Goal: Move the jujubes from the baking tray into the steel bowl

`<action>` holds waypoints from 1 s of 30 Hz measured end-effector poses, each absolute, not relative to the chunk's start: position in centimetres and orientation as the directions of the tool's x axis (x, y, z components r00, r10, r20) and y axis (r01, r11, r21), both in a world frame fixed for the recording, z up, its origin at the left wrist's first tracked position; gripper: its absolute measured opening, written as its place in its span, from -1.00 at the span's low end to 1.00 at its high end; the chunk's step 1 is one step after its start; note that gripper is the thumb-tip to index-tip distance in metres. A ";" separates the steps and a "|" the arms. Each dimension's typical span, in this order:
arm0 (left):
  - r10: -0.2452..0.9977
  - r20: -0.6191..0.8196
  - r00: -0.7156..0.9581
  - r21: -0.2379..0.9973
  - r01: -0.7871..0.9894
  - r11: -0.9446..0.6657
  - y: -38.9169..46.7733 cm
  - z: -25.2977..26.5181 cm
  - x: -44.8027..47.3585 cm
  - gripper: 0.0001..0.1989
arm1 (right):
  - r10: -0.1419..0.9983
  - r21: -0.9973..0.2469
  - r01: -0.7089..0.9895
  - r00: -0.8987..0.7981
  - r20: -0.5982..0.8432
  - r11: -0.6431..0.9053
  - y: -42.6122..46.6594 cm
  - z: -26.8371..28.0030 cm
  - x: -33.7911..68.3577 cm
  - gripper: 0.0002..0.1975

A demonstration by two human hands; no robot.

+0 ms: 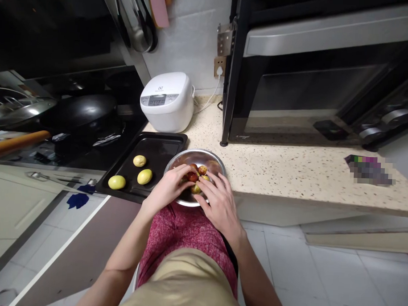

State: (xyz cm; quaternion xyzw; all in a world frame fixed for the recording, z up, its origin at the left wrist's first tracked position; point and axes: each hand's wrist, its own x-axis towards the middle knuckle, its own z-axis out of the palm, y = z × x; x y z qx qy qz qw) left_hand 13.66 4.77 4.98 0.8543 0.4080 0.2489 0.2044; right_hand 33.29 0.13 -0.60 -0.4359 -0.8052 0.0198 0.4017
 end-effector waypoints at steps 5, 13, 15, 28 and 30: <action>0.814 0.275 0.511 0.551 0.611 -0.569 4.7 4.9 14.2 -0.72 | 0.732 -0.373 0.705 -0.304 0.610 0.603 0.3 -0.3 33.4 -0.68; 0.809 0.372 0.455 0.572 0.573 -0.586 3.0 3.4 13.8 -0.68 | 0.740 -0.351 0.745 -0.275 0.614 0.567 -0.4 -0.7 33.4 -0.68; 0.793 0.395 0.464 0.555 0.567 -0.609 2.7 3.4 13.9 -0.68 | 0.745 -0.349 0.750 -0.275 0.607 0.562 -0.5 -0.7 33.4 -0.68; 0.768 0.443 0.462 0.524 0.562 -0.640 1.7 3.0 14.2 -0.66 | 0.755 -0.280 0.780 -0.342 0.559 0.560 -0.1 0.2 33.2 -0.65; 0.783 0.424 0.455 0.527 0.580 -0.622 1.5 3.1 14.2 -0.64 | 0.772 -0.276 0.798 -0.329 0.544 0.536 -0.2 0.4 33.1 -0.64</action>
